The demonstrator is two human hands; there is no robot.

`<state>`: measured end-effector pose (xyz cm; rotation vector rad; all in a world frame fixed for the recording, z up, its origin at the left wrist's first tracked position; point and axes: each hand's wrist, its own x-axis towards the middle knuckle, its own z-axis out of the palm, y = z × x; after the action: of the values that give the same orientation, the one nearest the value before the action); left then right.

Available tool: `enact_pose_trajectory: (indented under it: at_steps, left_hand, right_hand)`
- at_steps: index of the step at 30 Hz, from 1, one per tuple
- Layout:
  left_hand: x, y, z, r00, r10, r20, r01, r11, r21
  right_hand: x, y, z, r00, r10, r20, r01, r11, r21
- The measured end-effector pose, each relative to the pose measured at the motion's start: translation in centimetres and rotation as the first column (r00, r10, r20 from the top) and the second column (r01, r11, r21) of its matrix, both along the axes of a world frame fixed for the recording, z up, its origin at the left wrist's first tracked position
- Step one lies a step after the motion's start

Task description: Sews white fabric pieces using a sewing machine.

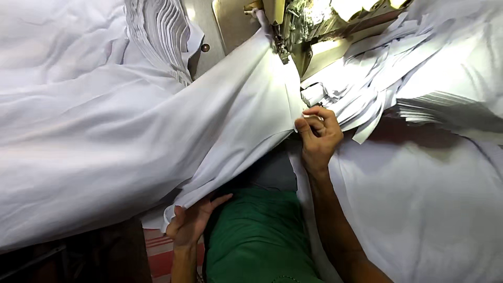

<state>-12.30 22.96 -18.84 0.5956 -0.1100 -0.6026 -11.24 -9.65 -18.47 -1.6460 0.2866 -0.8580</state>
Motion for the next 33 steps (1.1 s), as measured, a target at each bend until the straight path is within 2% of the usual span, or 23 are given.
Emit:
enact_pose_trajectory:
  at_steps: [3, 5, 8, 12, 15, 18, 19, 20, 21, 22, 23, 24, 25, 26, 27, 29, 31, 33]
  left_hand:
    - [1.5, -0.9, 1.6, 0.972, -0.223, 0.067, 0.215, 0.971, 0.107]
    - [2.3, -1.6, 2.3, 0.946, -0.314, 0.077, 0.304, 0.945, 0.121]
    - [3.7, -2.7, 2.8, 0.900, -0.417, 0.130, 0.396, 0.904, 0.162]
    - [6.1, -5.1, 3.7, 0.777, -0.536, 0.329, 0.422, 0.832, 0.359]
    - [8.7, -7.3, 5.5, 0.700, -0.530, 0.479, 0.322, 0.832, 0.451]
    - [11.7, -10.2, 8.0, 0.649, -0.334, 0.683, -0.093, 0.856, 0.508]
    - [12.8, -11.4, 8.8, 0.586, -0.296, 0.754, -0.271, 0.805, 0.527]
    - [14.2, -12.6, 9.4, 0.498, -0.291, 0.817, -0.464, 0.707, 0.534]
    - [15.8, -14.1, 9.8, 0.405, -0.316, 0.858, -0.628, 0.585, 0.513]
    - [17.2, -15.5, 10.1, 0.350, -0.385, 0.854, -0.755, 0.424, 0.500]
    - [18.3, -16.8, 10.3, 0.359, -0.457, 0.814, -0.824, 0.254, 0.507]
    - [19.2, -18.0, 10.5, 0.439, -0.498, 0.748, -0.827, 0.102, 0.553]
    - [19.9, -18.9, 10.6, 0.543, -0.487, 0.684, -0.787, -0.010, 0.617]
    - [20.5, -19.6, 10.9, 0.637, -0.453, 0.624, -0.727, -0.085, 0.681]
    - [21.2, -20.1, 11.2, 0.699, -0.425, 0.575, -0.673, -0.118, 0.730]
    - [22.1, -20.7, 11.7, 0.752, -0.419, 0.510, -0.609, -0.144, 0.780]
    - [22.6, -20.6, 12.0, 0.744, -0.423, 0.518, -0.625, -0.167, 0.762]
    - [23.0, -20.0, 12.4, 0.718, -0.401, 0.569, -0.674, -0.192, 0.714]
  right_hand:
    - [2.0, -0.6, 1.1, 0.999, 0.035, -0.019, -0.035, 0.999, -0.023]
    - [3.3, -0.6, 2.1, 0.999, 0.035, -0.014, -0.036, 0.999, -0.012]
    - [5.0, -0.4, 3.7, 1.000, 0.005, -0.024, -0.004, 1.000, 0.024]
    - [5.6, 0.1, 4.6, 0.999, -0.018, -0.034, 0.019, 0.999, 0.029]
    - [5.5, 0.1, 4.0, 1.000, -0.005, -0.015, 0.006, 0.998, 0.056]
    - [4.8, 0.1, 2.6, 0.996, 0.056, 0.065, -0.062, 0.994, 0.087]
    - [4.7, 0.1, 2.0, 0.995, 0.063, 0.075, -0.070, 0.993, 0.093]
    - [4.6, 0.1, 1.5, 0.996, 0.064, 0.061, -0.069, 0.993, 0.096]
    - [4.5, 0.1, 0.9, 0.997, 0.070, 0.033, -0.073, 0.993, 0.095]
    - [4.4, 0.0, 0.4, 0.997, 0.078, -0.012, -0.077, 0.993, 0.084]
    - [4.3, 0.0, 0.1, 0.994, 0.078, -0.072, -0.075, 0.996, 0.052]
    - [4.3, 0.1, -0.1, 0.988, 0.072, -0.134, -0.071, 0.997, 0.016]
    - [4.1, 0.4, -0.1, 0.977, 0.069, -0.202, -0.074, 0.997, -0.017]
    - [3.9, 0.7, 0.1, 0.964, 0.079, -0.254, -0.091, 0.995, -0.036]
    - [3.8, 0.9, 0.4, 0.952, 0.103, -0.287, -0.118, 0.992, -0.034]
    - [3.5, 1.3, 1.1, 0.929, 0.183, -0.321, -0.186, 0.982, 0.020]
    - [3.5, 1.6, 1.7, 0.910, 0.262, -0.320, -0.254, 0.965, 0.069]
    - [3.8, 2.2, 1.9, 0.913, 0.245, -0.325, -0.238, 0.969, 0.064]
